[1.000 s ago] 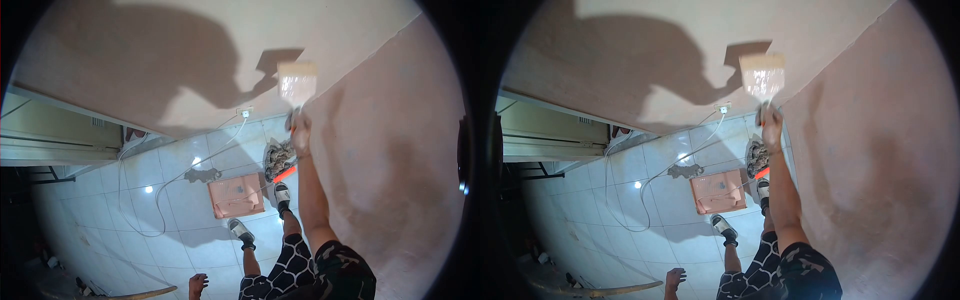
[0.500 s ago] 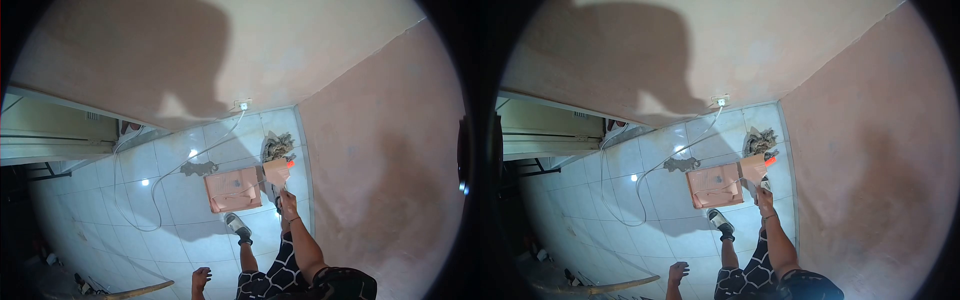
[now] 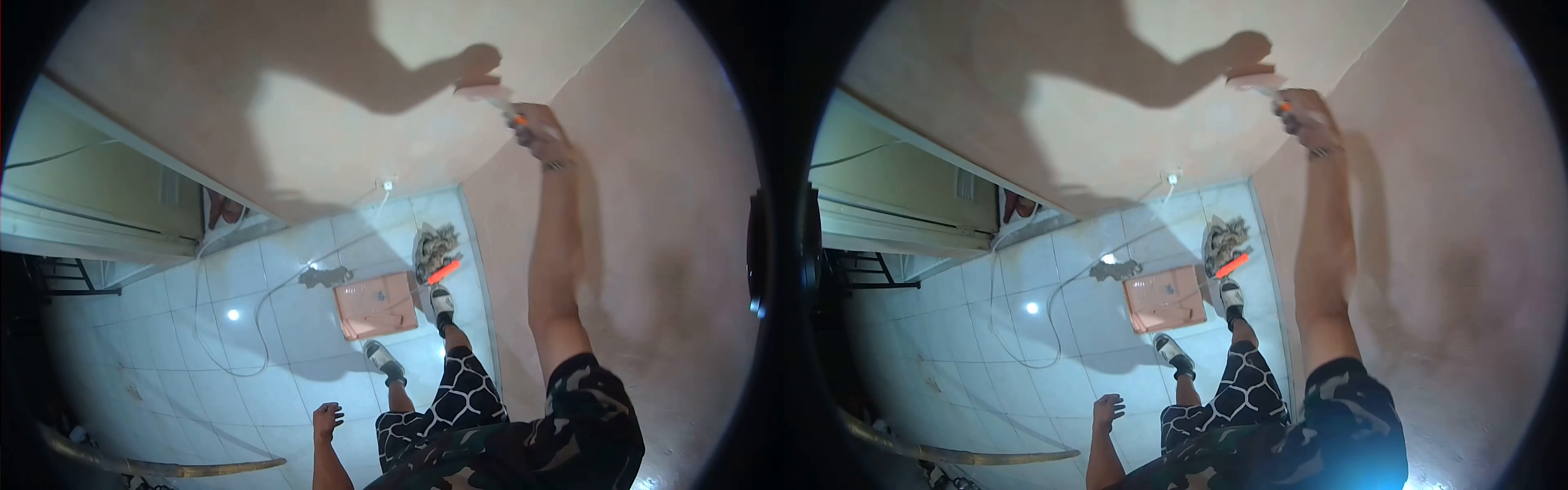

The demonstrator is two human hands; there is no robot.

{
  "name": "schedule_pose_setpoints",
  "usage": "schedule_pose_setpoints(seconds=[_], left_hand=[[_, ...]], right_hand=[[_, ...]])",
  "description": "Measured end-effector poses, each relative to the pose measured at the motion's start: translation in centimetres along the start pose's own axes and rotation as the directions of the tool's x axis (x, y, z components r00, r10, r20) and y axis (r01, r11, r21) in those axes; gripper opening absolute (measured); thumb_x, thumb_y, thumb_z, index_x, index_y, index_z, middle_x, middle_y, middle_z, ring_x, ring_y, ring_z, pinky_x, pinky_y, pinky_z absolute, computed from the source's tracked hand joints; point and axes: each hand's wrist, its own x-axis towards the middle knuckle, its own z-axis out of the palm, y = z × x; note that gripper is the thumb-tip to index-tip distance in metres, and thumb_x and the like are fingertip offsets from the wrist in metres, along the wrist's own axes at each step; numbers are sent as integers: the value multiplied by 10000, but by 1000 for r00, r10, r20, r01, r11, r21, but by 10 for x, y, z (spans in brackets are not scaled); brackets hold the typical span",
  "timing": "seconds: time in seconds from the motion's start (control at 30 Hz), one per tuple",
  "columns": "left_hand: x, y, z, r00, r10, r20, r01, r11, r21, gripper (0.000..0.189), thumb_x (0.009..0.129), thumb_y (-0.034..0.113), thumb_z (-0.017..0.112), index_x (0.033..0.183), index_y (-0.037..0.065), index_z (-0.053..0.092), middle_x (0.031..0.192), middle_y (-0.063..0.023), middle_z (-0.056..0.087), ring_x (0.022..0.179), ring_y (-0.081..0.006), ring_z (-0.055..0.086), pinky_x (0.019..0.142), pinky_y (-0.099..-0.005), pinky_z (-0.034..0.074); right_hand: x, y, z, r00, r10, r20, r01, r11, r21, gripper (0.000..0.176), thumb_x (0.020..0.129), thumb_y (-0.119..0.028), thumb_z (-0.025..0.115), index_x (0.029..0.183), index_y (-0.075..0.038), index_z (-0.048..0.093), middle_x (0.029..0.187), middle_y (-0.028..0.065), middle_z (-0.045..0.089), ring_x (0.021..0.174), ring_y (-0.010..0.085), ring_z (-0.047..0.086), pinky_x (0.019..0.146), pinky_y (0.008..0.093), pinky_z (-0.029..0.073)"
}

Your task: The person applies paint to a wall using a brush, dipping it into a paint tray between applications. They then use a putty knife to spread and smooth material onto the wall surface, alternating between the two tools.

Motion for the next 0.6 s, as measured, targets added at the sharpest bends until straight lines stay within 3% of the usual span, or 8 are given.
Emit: schedule_pose_setpoints(seconds=[0.07, 0.17, 0.27, 0.33, 0.43, 0.5, 0.57, 0.6], left_hand=[[-1, 3, -3, 998, -31, 51, 35, 997, -68, 315, 800, 178, 488, 1036, -29, 515, 981, -160, 585, 846, -267, 595, 693, -375, 505], [-5, 5, -7, 995, -18, 95, 25, 997, -76, 317, 804, 191, 503, 1038, -23, 511, 996, -155, 580, 846, -272, 594, 693, -387, 503], [1, 33, -17, 987, 81, 141, -77, 997, -32, 307, 826, 243, 510, 1005, -4, 538, 961, -133, 593, 833, -249, 587, 686, -381, 495], [8, 71, -36, 935, 330, 130, -337, 941, 27, 281, 818, 257, 514, 945, 15, 576, 870, -101, 609, 758, -188, 582, 627, -335, 473], [-51, 176, -78, 696, 718, -33, -710, 694, 119, 249, 782, 209, 531, 854, -13, 618, 714, -101, 623, 665, -159, 571, 601, -284, 447], [-91, 240, -114, 401, 906, -135, -898, 418, 136, 218, 794, 183, 539, 831, -16, 620, 717, -91, 623, 682, -174, 575, 666, -293, 450], [-200, 301, -157, -68, 992, -105, -971, -42, 233, 155, 817, 104, 500, 769, -5, 599, 693, -84, 598, 666, -159, 559, 634, -287, 427], [-270, 312, -171, -215, 953, -214, -949, -153, 274, 167, 835, 106, 465, 766, 5, 579, 709, -78, 585, 686, -175, 553, 643, -302, 417]], right_hand=[[-70, -82, -4, 977, 82, -195, -78, 997, 28, 249, 828, -224, 485, 934, -24, 587, 562, -21, 447, 408, 30, 327, 375, 166, 268], [-178, -117, -11, 913, -251, -322, 270, 963, 13, 281, 847, -253, 473, 970, -24, 582, 535, -44, 389, 395, 22, 302, 368, 169, 253], [-240, -80, -31, 892, -322, -316, 355, 934, 49, 252, 848, -296, 493, 919, -66, 570, 559, -45, 427, 418, 12, 332, 364, 160, 246], [-270, -12, -51, 887, -211, -412, 248, 968, 38, 178, 792, -209, 533, 843, -43, 572, 590, 3, 510, 408, 48, 398, 344, 181, 286], [-333, -13, -20, 940, 9, -341, -91, 970, -226, 156, 765, -172, 529, 715, -26, 541, 559, 45, 531, 378, 72, 398, 335, 216, 299], [-356, 1, -9, 944, 55, -325, -142, 958, -249, 145, 759, -170, 524, 702, -37, 535, 516, 44, 503, 350, 69, 376, 323, 208, 271], [-365, 4, -9, 948, 82, -307, -151, 966, -209, 150, 759, -166, 517, 714, -24, 542, 519, 43, 504, 350, 69, 377, 324, 207, 275], [-367, 2, -10, 949, 112, -295, -167, 971, -169, 158, 759, -162, 510, 726, -12, 548, 523, 41, 506, 351, 68, 378, 326, 207, 279]])
